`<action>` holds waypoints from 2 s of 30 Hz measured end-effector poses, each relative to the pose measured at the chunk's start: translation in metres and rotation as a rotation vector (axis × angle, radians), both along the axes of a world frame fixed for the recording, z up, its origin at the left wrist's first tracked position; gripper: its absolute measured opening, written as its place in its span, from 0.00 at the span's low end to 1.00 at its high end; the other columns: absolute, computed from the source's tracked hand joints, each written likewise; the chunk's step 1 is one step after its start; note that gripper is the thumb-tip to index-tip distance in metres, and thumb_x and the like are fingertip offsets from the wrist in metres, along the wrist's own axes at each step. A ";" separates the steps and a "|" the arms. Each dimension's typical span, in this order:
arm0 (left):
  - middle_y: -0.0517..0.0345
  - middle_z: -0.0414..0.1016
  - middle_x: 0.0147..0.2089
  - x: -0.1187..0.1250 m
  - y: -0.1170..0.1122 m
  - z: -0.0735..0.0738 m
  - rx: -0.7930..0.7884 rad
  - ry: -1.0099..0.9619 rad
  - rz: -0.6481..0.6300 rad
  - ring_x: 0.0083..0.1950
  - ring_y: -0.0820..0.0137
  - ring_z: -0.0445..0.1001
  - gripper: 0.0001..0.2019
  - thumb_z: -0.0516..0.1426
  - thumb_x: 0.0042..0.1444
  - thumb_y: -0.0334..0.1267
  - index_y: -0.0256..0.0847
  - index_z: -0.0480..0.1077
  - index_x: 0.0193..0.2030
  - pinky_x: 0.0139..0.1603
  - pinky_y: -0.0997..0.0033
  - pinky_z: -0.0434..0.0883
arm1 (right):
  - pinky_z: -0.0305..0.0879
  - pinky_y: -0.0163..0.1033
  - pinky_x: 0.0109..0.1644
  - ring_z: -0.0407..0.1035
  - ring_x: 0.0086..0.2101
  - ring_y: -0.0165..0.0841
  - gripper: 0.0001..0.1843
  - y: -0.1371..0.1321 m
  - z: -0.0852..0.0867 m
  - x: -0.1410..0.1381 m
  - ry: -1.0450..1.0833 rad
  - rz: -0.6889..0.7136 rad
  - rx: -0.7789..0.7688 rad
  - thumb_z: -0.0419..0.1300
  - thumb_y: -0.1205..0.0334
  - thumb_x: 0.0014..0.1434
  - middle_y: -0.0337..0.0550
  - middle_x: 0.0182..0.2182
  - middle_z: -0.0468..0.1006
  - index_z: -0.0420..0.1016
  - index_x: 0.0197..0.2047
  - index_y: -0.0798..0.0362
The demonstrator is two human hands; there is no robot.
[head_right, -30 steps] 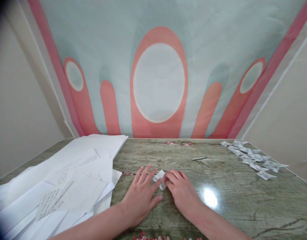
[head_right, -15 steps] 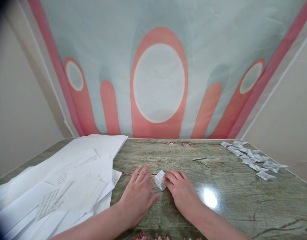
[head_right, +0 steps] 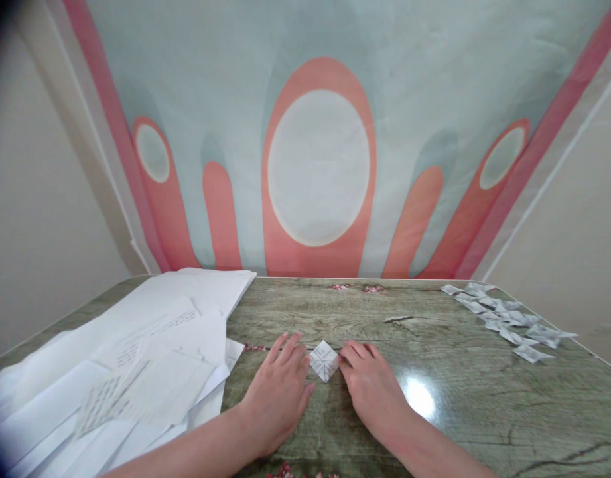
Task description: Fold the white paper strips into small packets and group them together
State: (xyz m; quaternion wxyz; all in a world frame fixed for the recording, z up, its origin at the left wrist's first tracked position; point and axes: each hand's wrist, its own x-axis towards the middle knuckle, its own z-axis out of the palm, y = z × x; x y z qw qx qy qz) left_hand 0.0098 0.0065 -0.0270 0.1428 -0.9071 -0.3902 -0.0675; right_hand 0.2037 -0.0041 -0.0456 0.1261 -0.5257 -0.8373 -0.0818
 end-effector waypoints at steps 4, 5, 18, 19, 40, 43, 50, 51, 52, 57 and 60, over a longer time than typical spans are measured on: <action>0.41 0.69 0.52 0.001 -0.001 0.005 -0.041 0.009 0.004 0.62 0.54 0.56 0.20 0.50 0.59 0.43 0.28 0.69 0.50 0.63 0.53 0.47 | 0.58 0.41 0.45 0.65 0.41 0.36 0.12 0.000 0.001 0.002 0.043 0.004 -0.019 0.55 0.76 0.56 0.42 0.36 0.74 0.76 0.37 0.51; 0.41 0.69 0.52 0.001 -0.001 0.006 -0.055 0.001 0.004 0.61 0.54 0.56 0.20 0.50 0.59 0.43 0.28 0.69 0.50 0.63 0.53 0.48 | 0.58 0.41 0.45 0.65 0.40 0.36 0.12 0.000 0.000 0.003 0.055 0.002 -0.022 0.55 0.76 0.56 0.42 0.36 0.74 0.76 0.37 0.51; 0.51 0.69 0.45 -0.008 0.017 -0.001 -0.235 -0.298 -0.098 0.57 0.61 0.61 0.09 0.50 0.57 0.31 0.37 0.70 0.41 0.61 0.59 0.57 | 0.63 0.42 0.45 0.67 0.40 0.35 0.18 -0.001 -0.008 0.009 0.336 0.013 -0.032 0.50 0.77 0.53 0.43 0.39 0.73 0.75 0.40 0.51; 0.51 0.70 0.44 -0.009 0.017 -0.001 -0.238 -0.311 -0.104 0.57 0.61 0.61 0.09 0.51 0.57 0.31 0.37 0.70 0.41 0.60 0.59 0.57 | 0.63 0.42 0.45 0.67 0.39 0.35 0.17 0.000 -0.009 0.010 0.353 0.013 -0.032 0.50 0.75 0.54 0.43 0.39 0.73 0.74 0.40 0.51; 0.54 0.72 0.43 -0.012 0.029 -0.007 -0.422 -0.554 -0.093 0.47 0.65 0.67 0.11 0.52 0.56 0.32 0.42 0.74 0.42 0.50 0.64 0.64 | 0.62 0.45 0.46 0.70 0.38 0.35 0.14 0.005 -0.002 0.017 0.058 0.258 0.223 0.46 0.71 0.64 0.46 0.36 0.77 0.72 0.46 0.56; 0.54 0.72 0.44 -0.013 0.030 -0.007 -0.434 -0.567 -0.105 0.48 0.65 0.67 0.12 0.52 0.56 0.32 0.42 0.74 0.43 0.50 0.63 0.64 | 0.62 0.45 0.47 0.70 0.38 0.36 0.16 0.004 0.002 0.017 -0.003 0.285 0.242 0.45 0.72 0.64 0.48 0.36 0.77 0.72 0.45 0.57; 0.56 0.73 0.43 -0.012 0.033 -0.007 -0.468 -0.609 -0.099 0.46 0.67 0.68 0.11 0.51 0.57 0.32 0.42 0.75 0.41 0.50 0.66 0.65 | 0.62 0.46 0.48 0.70 0.38 0.36 0.16 0.004 0.004 0.016 -0.052 0.291 0.257 0.45 0.74 0.63 0.49 0.36 0.78 0.73 0.44 0.59; 0.56 0.73 0.42 -0.011 0.033 -0.007 -0.473 -0.616 -0.094 0.46 0.68 0.69 0.11 0.51 0.57 0.32 0.42 0.75 0.40 0.50 0.67 0.65 | 0.62 0.46 0.48 0.70 0.38 0.36 0.16 0.005 0.003 0.017 -0.046 0.301 0.256 0.45 0.74 0.63 0.49 0.36 0.78 0.73 0.44 0.59; 0.56 0.73 0.42 -0.011 0.034 -0.007 -0.480 -0.623 -0.088 0.46 0.68 0.69 0.11 0.51 0.57 0.32 0.42 0.75 0.40 0.50 0.67 0.65 | 0.62 0.46 0.48 0.70 0.38 0.36 0.16 0.005 0.002 0.018 -0.039 0.309 0.254 0.45 0.73 0.63 0.49 0.37 0.78 0.72 0.45 0.58; 0.57 0.73 0.41 -0.012 0.036 -0.007 -0.509 -0.638 -0.070 0.44 0.68 0.69 0.11 0.53 0.55 0.31 0.43 0.76 0.38 0.49 0.68 0.66 | 0.63 0.45 0.48 0.71 0.39 0.35 0.15 0.008 -0.004 0.022 0.032 0.315 0.229 0.46 0.69 0.64 0.47 0.38 0.78 0.72 0.46 0.55; 0.57 0.73 0.41 -0.013 0.036 -0.007 -0.513 -0.644 -0.062 0.44 0.68 0.70 0.10 0.54 0.54 0.31 0.43 0.75 0.39 0.49 0.68 0.66 | 0.64 0.43 0.46 0.71 0.38 0.34 0.12 0.008 -0.008 0.022 0.157 0.240 0.179 0.49 0.66 0.64 0.45 0.37 0.78 0.73 0.45 0.53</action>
